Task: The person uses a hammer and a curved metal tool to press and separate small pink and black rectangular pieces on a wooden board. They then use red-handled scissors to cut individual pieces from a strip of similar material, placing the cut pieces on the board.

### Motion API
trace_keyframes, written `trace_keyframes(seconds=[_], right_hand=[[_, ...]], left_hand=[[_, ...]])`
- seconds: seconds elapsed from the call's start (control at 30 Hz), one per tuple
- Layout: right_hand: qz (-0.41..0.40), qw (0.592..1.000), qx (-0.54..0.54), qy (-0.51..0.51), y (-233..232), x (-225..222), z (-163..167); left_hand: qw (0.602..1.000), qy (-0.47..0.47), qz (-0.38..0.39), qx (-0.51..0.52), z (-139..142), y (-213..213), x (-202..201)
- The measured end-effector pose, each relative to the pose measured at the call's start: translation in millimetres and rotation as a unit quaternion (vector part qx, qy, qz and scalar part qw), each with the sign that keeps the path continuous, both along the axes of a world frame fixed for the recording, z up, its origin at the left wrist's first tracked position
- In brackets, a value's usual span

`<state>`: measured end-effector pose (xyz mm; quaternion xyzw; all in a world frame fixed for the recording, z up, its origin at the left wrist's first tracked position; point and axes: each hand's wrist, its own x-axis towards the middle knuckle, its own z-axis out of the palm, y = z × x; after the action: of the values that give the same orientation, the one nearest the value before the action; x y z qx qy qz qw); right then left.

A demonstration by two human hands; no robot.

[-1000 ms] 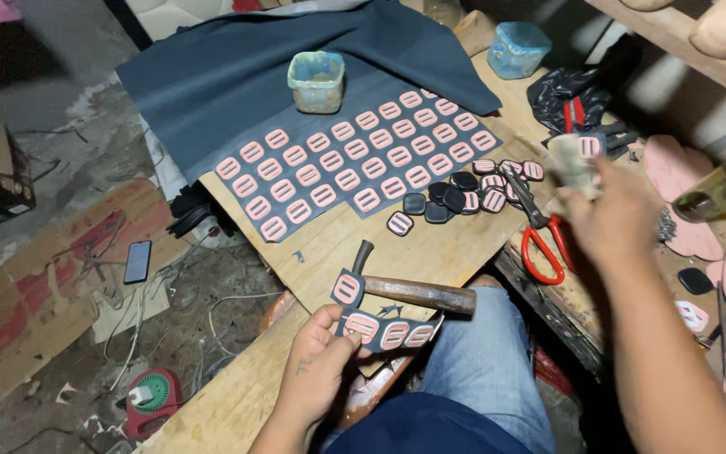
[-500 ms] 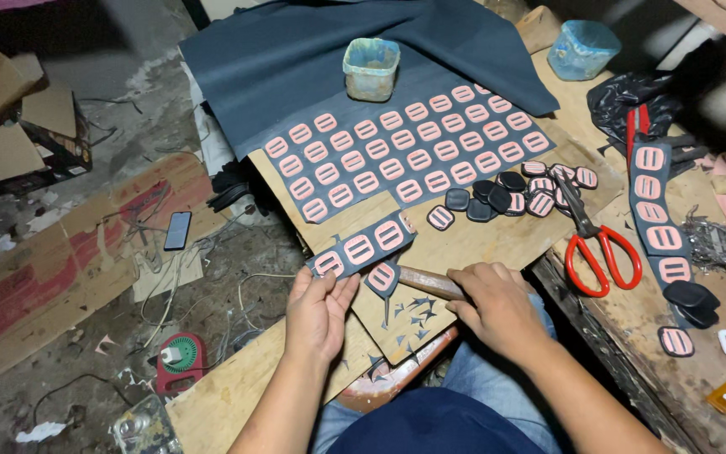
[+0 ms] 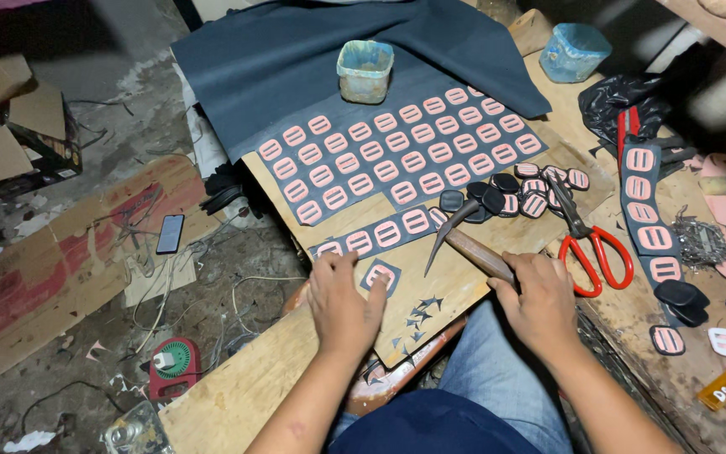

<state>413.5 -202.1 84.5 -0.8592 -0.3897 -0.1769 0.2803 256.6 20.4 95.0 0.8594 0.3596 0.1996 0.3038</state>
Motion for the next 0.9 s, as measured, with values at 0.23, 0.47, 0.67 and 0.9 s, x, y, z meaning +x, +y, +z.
trace_keyframes(seconds=[0.23, 0.47, 0.67, 0.9], right_hand=[[-0.021, 0.999, 0.013, 0.048, -9, 12, -13], [-0.239, 0.968, -0.075, -0.023, -61, 72, -14], [-0.289, 0.934, -0.082, 0.193, -71, 99, -9], [-0.124, 0.908, 0.226, 0.332, -78, 80, 1]], left_hand=[[0.988, -0.039, -0.080, 0.129, -7, -19, 0], [0.978, -0.075, -0.153, 0.121, -7, -19, -10], [0.984, -0.107, -0.100, -0.101, -9, -30, -15], [0.792, -0.286, 0.000, -0.540, -21, -20, -28]])
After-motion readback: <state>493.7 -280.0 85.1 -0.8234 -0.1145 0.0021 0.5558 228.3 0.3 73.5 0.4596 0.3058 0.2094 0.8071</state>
